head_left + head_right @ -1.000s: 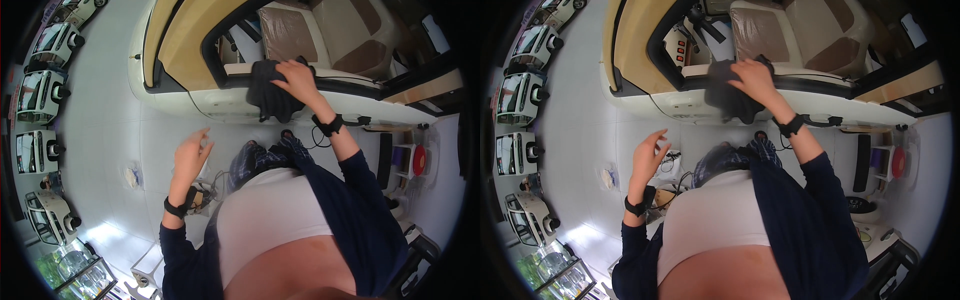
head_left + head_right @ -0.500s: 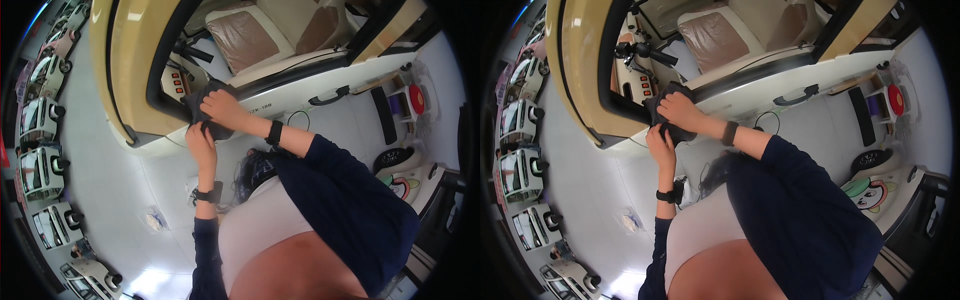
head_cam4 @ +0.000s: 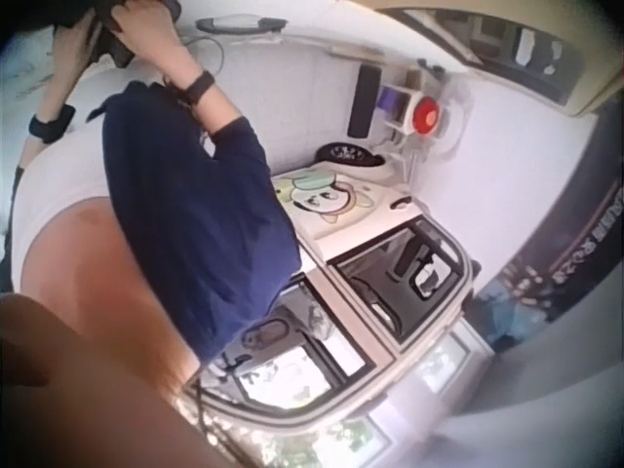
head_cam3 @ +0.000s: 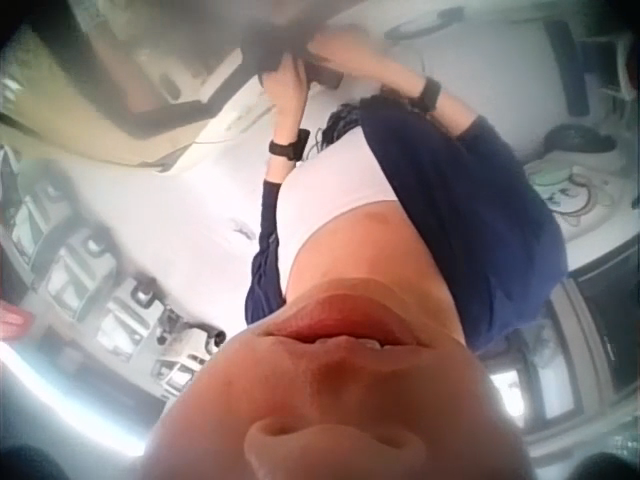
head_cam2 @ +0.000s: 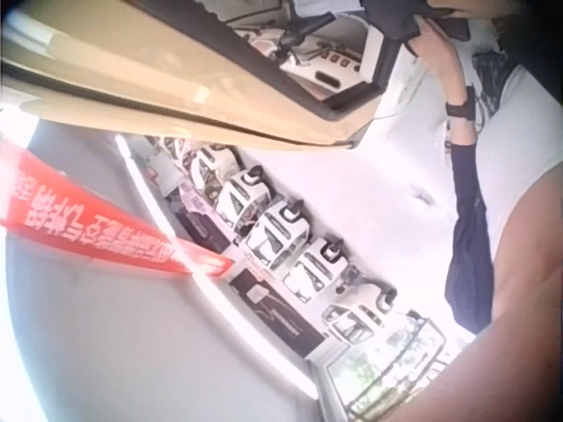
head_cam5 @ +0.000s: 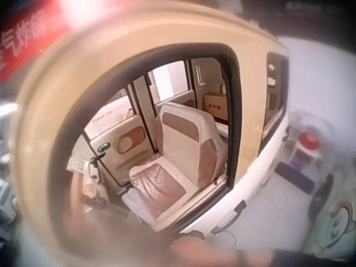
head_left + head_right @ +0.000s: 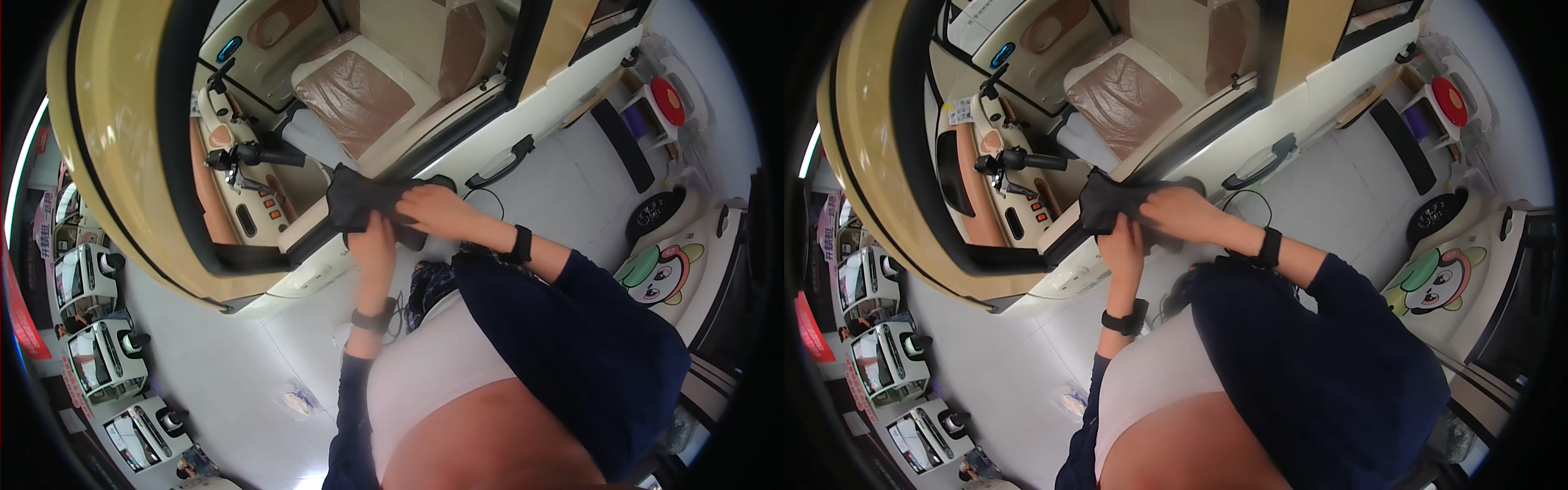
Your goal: The person cleans a small vehicle by wiping down the rear panel, window frame, front hood, and side door with a cloth.
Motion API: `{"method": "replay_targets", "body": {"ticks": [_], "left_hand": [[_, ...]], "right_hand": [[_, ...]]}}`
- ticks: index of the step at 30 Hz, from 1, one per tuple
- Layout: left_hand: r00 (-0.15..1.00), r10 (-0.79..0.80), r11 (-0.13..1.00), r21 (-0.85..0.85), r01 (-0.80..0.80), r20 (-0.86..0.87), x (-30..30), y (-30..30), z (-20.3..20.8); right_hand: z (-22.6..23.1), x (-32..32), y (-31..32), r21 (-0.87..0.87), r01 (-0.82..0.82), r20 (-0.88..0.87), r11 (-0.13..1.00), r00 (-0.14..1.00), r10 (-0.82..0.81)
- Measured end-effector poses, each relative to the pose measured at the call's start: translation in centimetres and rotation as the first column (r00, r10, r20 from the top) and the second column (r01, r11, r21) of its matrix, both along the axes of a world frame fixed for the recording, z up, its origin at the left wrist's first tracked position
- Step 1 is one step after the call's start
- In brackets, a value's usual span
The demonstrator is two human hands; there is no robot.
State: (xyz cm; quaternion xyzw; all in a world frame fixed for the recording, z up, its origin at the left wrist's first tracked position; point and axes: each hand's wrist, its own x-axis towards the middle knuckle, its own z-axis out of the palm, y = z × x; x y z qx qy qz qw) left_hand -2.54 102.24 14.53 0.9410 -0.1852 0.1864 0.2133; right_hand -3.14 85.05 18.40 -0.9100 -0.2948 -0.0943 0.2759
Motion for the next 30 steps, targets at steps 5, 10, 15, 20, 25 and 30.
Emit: {"method": "replay_targets", "body": {"ticks": [5, 10, 15, 20, 25, 30], "left_hand": [[0.989, -0.146, 0.986, 0.076, 0.146, -0.015, 1.3, -8.0, 1.3], [0.931, -0.235, 0.968, 0.019, 0.250, -0.277, 2.4, -16.5, 4.3], [0.952, -0.205, 0.975, 0.035, 0.219, -0.225, 2.7, -18.0, 2.7], [0.984, -0.141, 0.985, 0.083, 0.150, -0.105, 1.2, -13.2, 0.6], [0.963, 0.138, 0.986, -0.060, -0.156, -0.233, -1.1, -8.7, 0.3], [0.896, 0.257, 0.955, -0.048, -0.293, -0.363, -3.0, -7.3, 0.4]], "right_hand": [[1.6, -1.5, -6.8, 0.123, 0.329, -0.052, 0.936, 0.944, -0.325], [0.9, -1.5, -11.7, 0.283, 0.548, -0.004, 0.787, 0.821, -0.570], [-0.4, -1.2, -11.1, 0.329, 0.613, -0.052, 0.718, 0.771, -0.635], [-3.3, -2.4, -8.3, 0.200, 0.437, 0.062, 0.877, 0.888, -0.456], [-4.2, -1.7, -7.3, 0.088, 0.307, 0.091, 0.948, 0.945, -0.315], [-2.3, -0.5, -6.5, 0.041, 0.013, 0.228, 0.999, 0.973, -0.022]]}}
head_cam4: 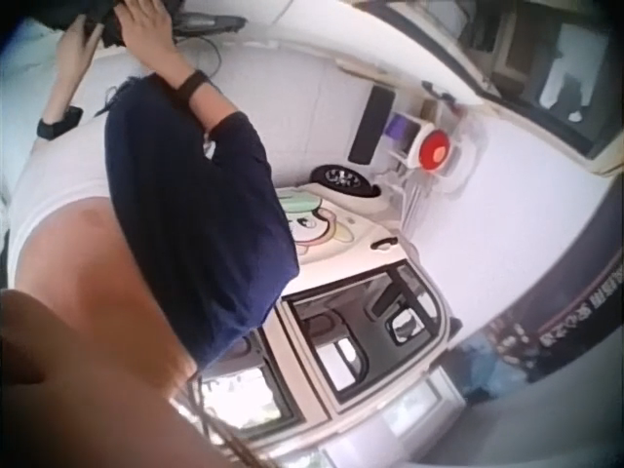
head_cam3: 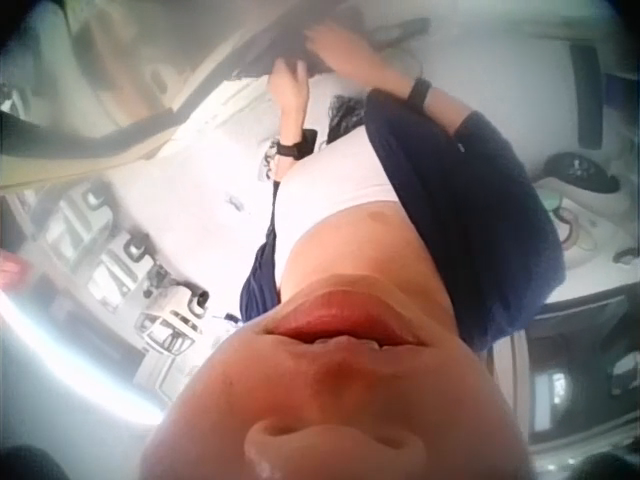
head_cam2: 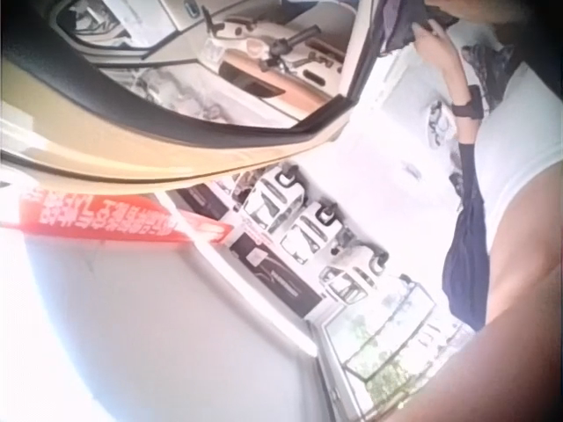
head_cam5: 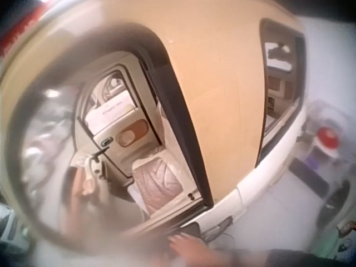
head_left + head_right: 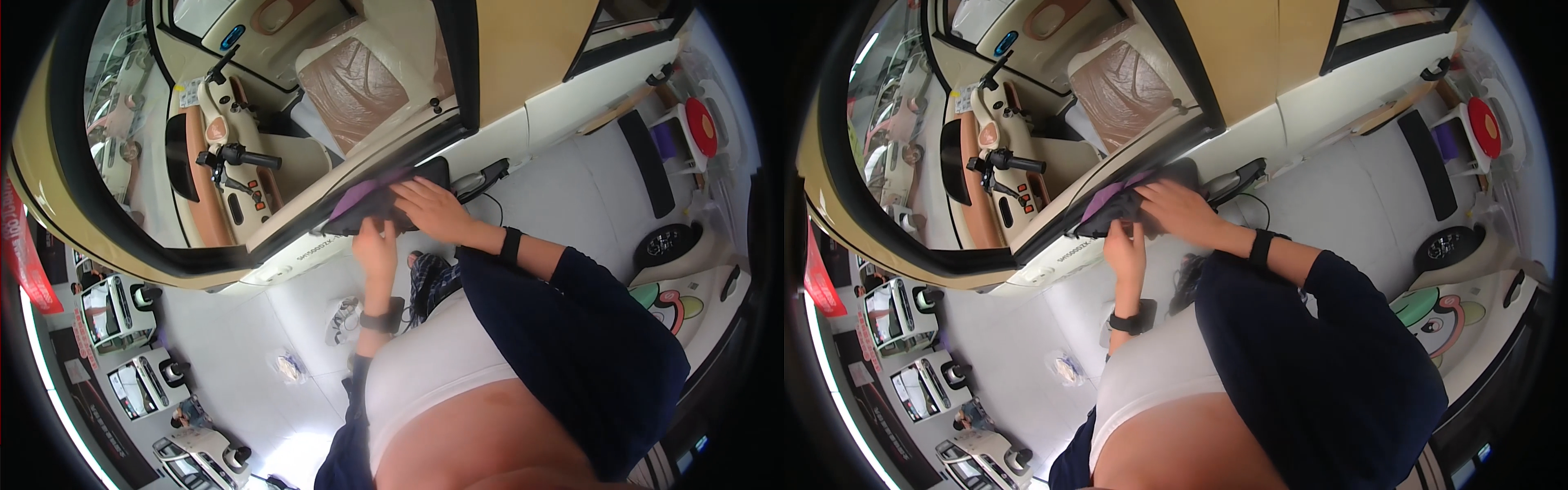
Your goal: The person cleans a small vehicle by wiping down the rear panel, window frame, front hood, and side door with a cloth.
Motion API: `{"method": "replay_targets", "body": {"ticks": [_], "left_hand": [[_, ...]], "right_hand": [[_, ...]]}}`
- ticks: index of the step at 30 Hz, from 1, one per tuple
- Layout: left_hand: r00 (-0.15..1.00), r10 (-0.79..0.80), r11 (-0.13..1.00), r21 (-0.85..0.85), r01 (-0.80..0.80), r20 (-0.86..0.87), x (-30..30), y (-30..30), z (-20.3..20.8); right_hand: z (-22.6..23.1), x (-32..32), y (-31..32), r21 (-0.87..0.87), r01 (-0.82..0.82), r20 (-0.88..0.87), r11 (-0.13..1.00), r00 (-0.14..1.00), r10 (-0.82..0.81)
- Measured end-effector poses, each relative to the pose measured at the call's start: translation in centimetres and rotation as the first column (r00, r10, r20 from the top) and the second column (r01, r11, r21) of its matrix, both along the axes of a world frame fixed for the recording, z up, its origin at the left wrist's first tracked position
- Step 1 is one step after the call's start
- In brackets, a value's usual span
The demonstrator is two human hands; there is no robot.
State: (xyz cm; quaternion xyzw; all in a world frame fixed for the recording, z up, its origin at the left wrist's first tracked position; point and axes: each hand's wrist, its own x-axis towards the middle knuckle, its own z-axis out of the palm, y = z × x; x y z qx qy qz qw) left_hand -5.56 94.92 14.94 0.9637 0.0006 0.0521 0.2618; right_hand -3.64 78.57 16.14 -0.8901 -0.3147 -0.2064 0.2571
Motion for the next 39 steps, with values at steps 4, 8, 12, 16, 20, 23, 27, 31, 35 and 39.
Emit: {"method": "replay_targets", "body": {"ticks": [4, 8, 12, 16, 20, 23, 27, 31, 35, 39], "left_hand": [[0.957, -0.044, 0.988, 0.157, -0.001, 0.286, -0.7, -2.9, 0.7], [0.845, -0.360, 0.918, 0.309, 0.247, 0.396, 0.9, -5.3, 0.7], [0.863, -0.368, 0.901, 0.361, 0.240, 0.346, 2.3, -6.7, 0.1], [0.942, -0.285, 0.934, 0.271, 0.232, 0.177, 1.8, -6.2, -1.2], [0.982, -0.078, 0.948, 0.317, 0.021, 0.170, 0.7, -4.7, -2.5], [0.991, 0.093, 0.949, 0.292, -0.118, 0.098, 0.4, -2.0, -3.4], [0.946, 0.253, 0.911, 0.278, -0.304, 0.205, -0.5, 2.4, -2.7], [0.919, 0.275, 0.869, 0.336, -0.364, 0.284, -0.8, 6.2, -2.1], [0.929, 0.323, 0.840, 0.397, -0.370, 0.183, -1.1, 9.3, -2.1], [0.979, 0.191, 0.907, 0.367, -0.205, 0.075, -1.8, 10.9, -2.5]], "right_hand": [[-1.2, 0.2, -3.3, -0.084, 0.107, -0.173, 0.991, 0.978, -0.121], [-0.4, 0.4, -6.9, -0.058, 0.278, -0.143, 0.959, 0.948, -0.284], [-0.6, 0.5, -6.4, 0.121, 0.299, -0.022, 0.946, 0.954, -0.299], [0.3, 0.8, -5.1, 0.054, 0.180, -0.070, 0.982, 0.982, -0.176], [-1.1, 2.1, -2.8, -0.008, -0.015, -0.009, 1.000, 1.000, 0.015], [-1.5, 2.8, -0.2, -0.043, -0.153, 0.039, 0.987, 0.987, 0.154], [-2.0, 3.6, 4.3, -0.142, -0.299, 0.000, 0.944, 0.953, 0.302], [-2.7, 3.8, 8.6, -0.120, -0.399, -0.119, 0.909, 0.915, 0.386], [-5.1, 4.2, 12.0, -0.002, -0.470, -0.038, 0.883, 0.882, 0.470], [-3.6, 3.1, 11.1, -0.015, -0.404, -0.266, 0.914, 0.883, 0.386]]}}
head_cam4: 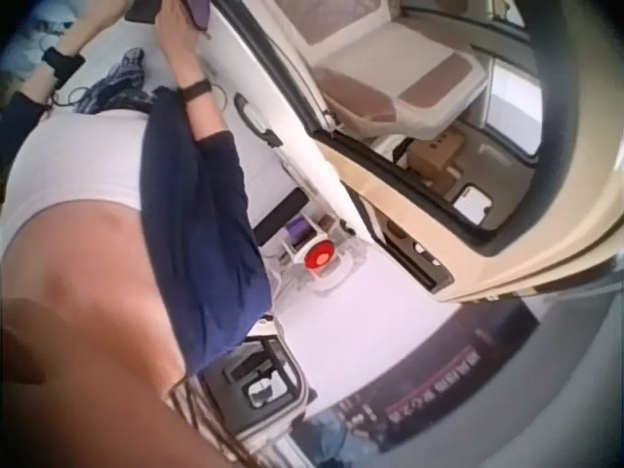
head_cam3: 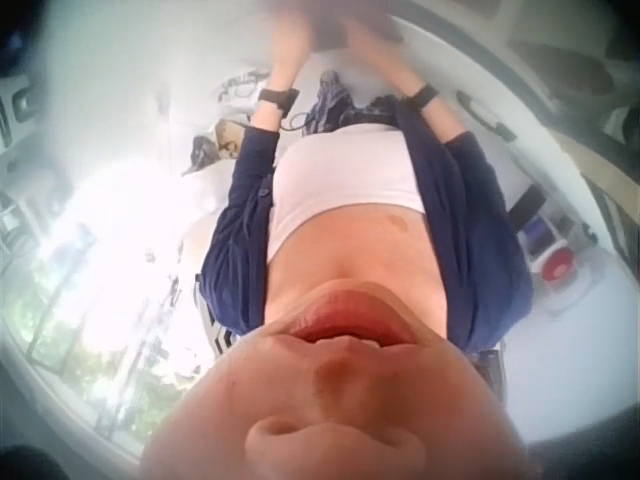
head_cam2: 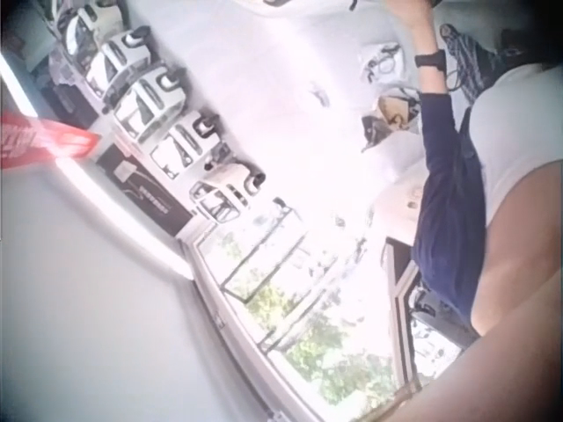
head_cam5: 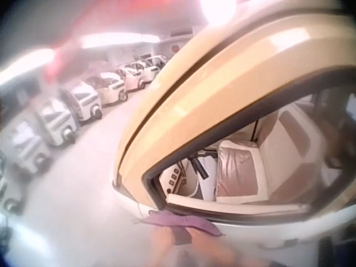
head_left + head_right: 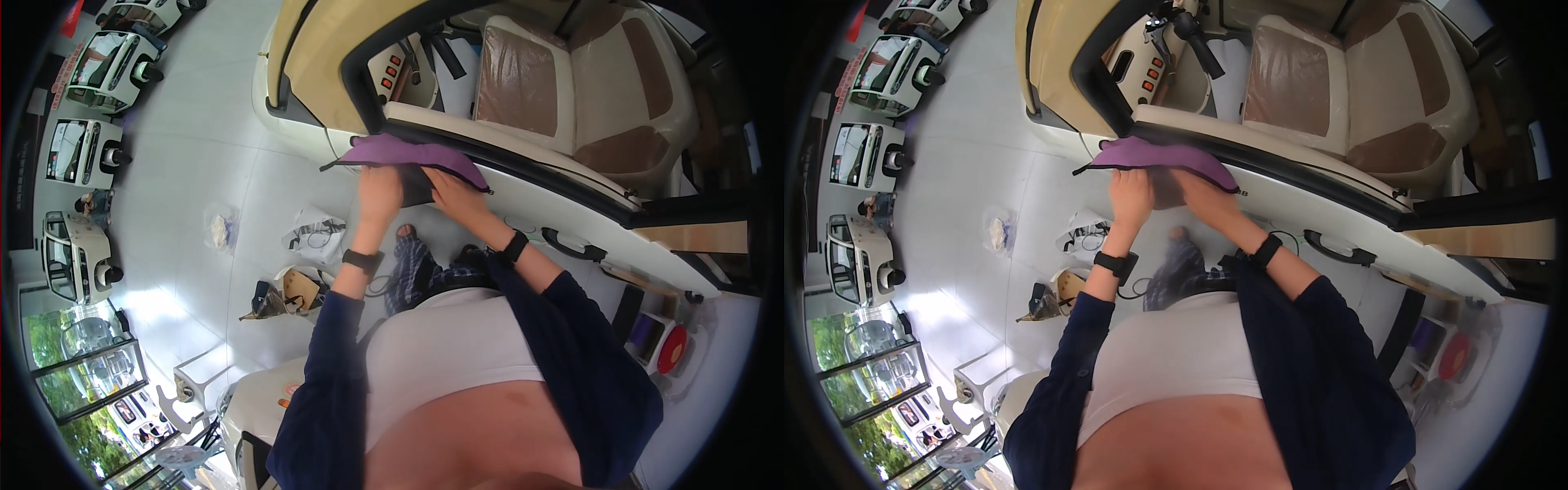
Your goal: The person cleans a small vehicle by wiping down the rear panel, window frame, front hood, and side door with a cloth.
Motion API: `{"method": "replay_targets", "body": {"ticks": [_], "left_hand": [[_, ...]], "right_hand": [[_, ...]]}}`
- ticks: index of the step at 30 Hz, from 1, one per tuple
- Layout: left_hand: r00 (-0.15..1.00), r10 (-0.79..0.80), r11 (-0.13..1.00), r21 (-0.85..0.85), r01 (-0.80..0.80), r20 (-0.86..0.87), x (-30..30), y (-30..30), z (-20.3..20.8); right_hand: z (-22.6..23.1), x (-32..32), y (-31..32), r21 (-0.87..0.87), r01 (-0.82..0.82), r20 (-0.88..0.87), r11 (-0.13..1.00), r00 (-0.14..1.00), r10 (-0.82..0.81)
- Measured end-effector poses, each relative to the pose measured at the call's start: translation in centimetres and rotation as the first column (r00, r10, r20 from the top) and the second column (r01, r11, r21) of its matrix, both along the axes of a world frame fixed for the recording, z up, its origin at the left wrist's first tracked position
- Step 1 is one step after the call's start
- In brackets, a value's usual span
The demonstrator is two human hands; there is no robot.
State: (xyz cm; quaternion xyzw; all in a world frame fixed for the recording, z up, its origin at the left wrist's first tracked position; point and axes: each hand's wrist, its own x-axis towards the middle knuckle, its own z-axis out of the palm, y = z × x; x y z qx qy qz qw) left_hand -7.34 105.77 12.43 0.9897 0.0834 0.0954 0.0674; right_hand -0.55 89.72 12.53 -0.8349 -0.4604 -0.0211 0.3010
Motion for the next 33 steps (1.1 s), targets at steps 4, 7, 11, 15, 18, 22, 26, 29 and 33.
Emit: {"method": "replay_targets", "body": {"ticks": [4, 7, 11, 15, 18, 22, 26, 29, 33], "left_hand": [[0.966, -0.125, 0.991, 0.067, 0.113, 0.225, 0.0, 0.4, -1.7], [0.946, -0.177, 0.984, 0.066, 0.165, 0.271, 0.2, 0.0, -1.5], [0.961, -0.272, 0.956, -0.106, 0.275, 0.039, 0.6, -0.2, 1.6], [0.924, -0.329, 0.935, -0.067, 0.347, 0.193, 0.7, -0.2, 1.5], [0.890, -0.371, 0.913, -0.069, 0.401, 0.265, 0.9, 0.4, 0.4], [0.909, -0.395, 0.890, -0.190, 0.415, 0.132, -0.2, 1.4, -0.1], [0.885, -0.382, 0.898, -0.118, 0.423, 0.267, -1.2, 3.2, -1.3], [0.939, -0.288, 0.930, -0.179, 0.321, 0.189, -0.7, 4.1, -0.6], [0.968, -0.246, 0.904, -0.351, 0.245, 0.040, 0.8, 3.8, -0.1]], "right_hand": [[1.3, -1.0, -0.9, -0.118, 0.085, 0.118, 0.989, 0.990, -0.071], [1.7, -0.9, -1.5, -0.144, 0.146, 0.227, 0.979, 0.968, -0.111], [2.3, -1.8, -1.6, -0.172, 0.223, 0.181, 0.960, 0.965, -0.191], [3.0, -2.3, -0.9, -0.091, 0.280, 0.287, 0.956, 0.927, -0.244], [3.4, -2.7, -0.2, -0.062, 0.343, 0.319, 0.937, 0.897, -0.307], [2.3, -3.6, 0.0, -0.123, 0.327, 0.276, 0.937, 0.918, -0.284], [2.2, -3.9, 2.3, -0.137, 0.272, 0.226, 0.952, 0.945, -0.237], [3.6, -2.6, 4.1, -0.046, 0.265, 0.308, 0.963, 0.921, -0.239], [4.6, -1.6, 5.4, -0.033, 0.231, 0.230, 0.972, 0.949, -0.218]]}}
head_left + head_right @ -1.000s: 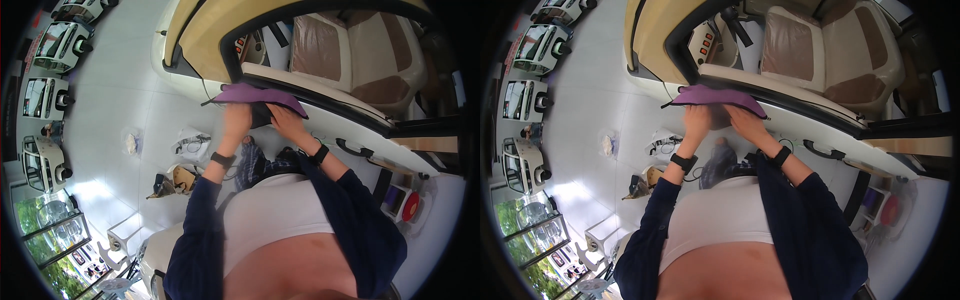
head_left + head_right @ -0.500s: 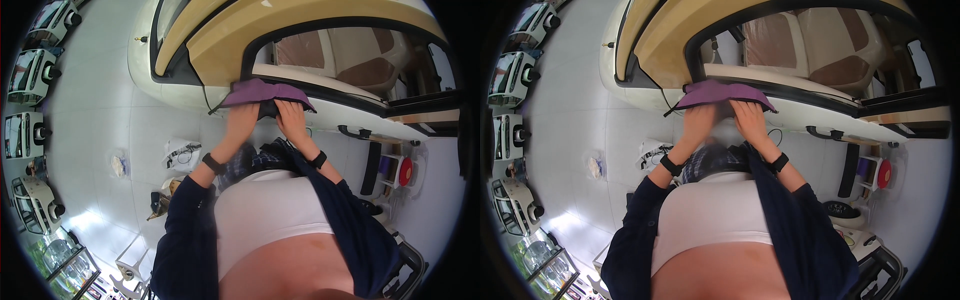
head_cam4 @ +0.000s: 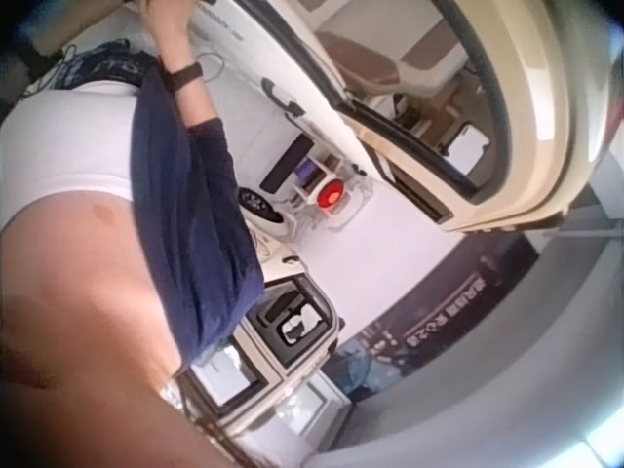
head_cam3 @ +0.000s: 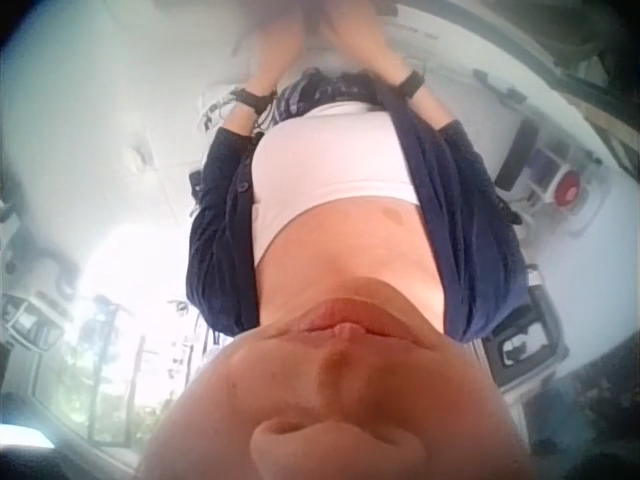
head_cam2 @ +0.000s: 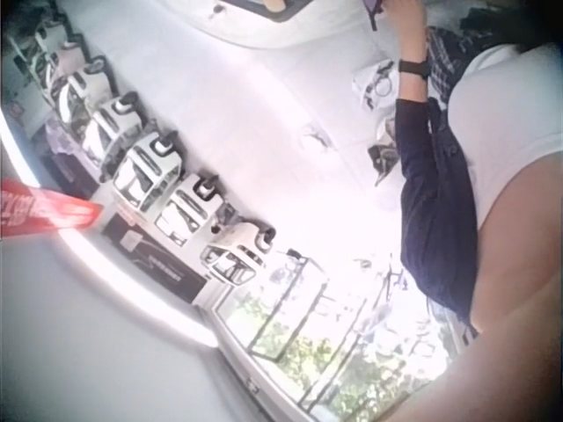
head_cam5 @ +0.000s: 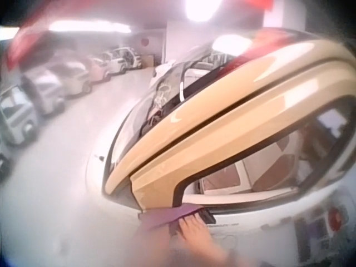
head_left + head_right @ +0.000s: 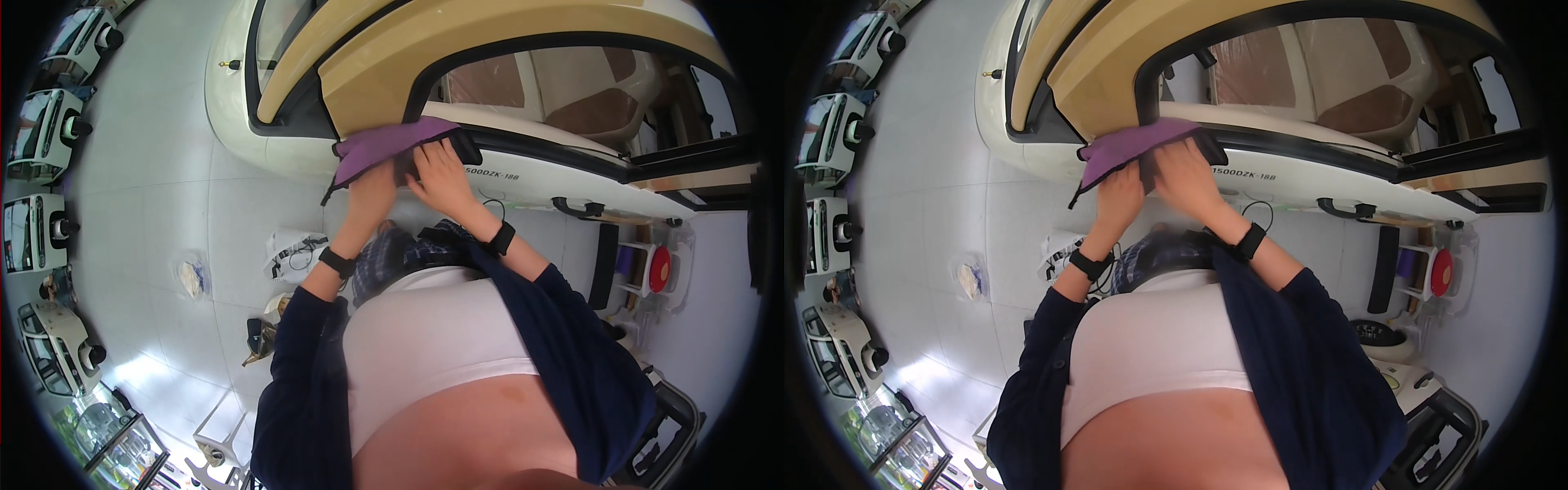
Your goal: The person cleans a small vehicle by wiping down the rear panel, window frame, front hood, and side door with a cloth.
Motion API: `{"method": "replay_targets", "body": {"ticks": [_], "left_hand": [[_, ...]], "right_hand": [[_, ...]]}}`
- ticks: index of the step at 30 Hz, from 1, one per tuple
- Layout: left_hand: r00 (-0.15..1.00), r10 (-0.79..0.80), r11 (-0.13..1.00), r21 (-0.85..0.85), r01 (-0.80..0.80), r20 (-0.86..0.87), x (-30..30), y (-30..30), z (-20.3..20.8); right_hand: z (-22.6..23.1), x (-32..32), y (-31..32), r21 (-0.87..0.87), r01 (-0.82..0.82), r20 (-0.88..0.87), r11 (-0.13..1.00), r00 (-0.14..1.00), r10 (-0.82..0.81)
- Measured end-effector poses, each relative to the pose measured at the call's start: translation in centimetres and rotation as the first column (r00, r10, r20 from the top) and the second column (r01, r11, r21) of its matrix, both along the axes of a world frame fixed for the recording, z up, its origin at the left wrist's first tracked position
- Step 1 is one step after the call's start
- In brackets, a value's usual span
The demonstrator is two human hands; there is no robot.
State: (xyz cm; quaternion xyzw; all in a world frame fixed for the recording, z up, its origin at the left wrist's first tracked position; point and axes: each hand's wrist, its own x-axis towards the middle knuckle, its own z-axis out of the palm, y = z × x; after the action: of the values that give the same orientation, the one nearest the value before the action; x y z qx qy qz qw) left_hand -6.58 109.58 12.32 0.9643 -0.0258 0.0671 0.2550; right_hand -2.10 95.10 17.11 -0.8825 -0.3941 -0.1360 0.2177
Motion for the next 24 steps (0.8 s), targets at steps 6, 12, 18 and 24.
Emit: {"method": "replay_targets", "body": {"ticks": [6, 12, 18, 24], "left_hand": [[0.962, 0.022, 0.991, 0.120, -0.057, 0.273, -0.3, -0.8, -3.2], [0.998, -0.053, 0.987, 0.153, 0.047, 0.036, -1.1, -0.3, -3.5], [0.934, -0.274, 0.951, 0.210, 0.228, 0.228, -1.7, 0.6, -0.8], [0.986, -0.113, 0.993, -0.009, 0.115, 0.124, -0.9, 0.5, 2.5]], "right_hand": [[-1.1, -0.3, -0.4, -0.057, 0.025, 0.017, 0.998, 1.000, -0.024], [-0.2, -1.3, -0.4, -0.079, 0.063, 0.036, 0.995, 0.998, -0.061], [0.9, -1.1, -3.4, 0.017, -0.123, -0.205, 0.992, 0.971, 0.124], [2.4, -0.9, -0.9, 0.109, -0.080, -0.142, 0.991, 0.985, 0.095]]}}
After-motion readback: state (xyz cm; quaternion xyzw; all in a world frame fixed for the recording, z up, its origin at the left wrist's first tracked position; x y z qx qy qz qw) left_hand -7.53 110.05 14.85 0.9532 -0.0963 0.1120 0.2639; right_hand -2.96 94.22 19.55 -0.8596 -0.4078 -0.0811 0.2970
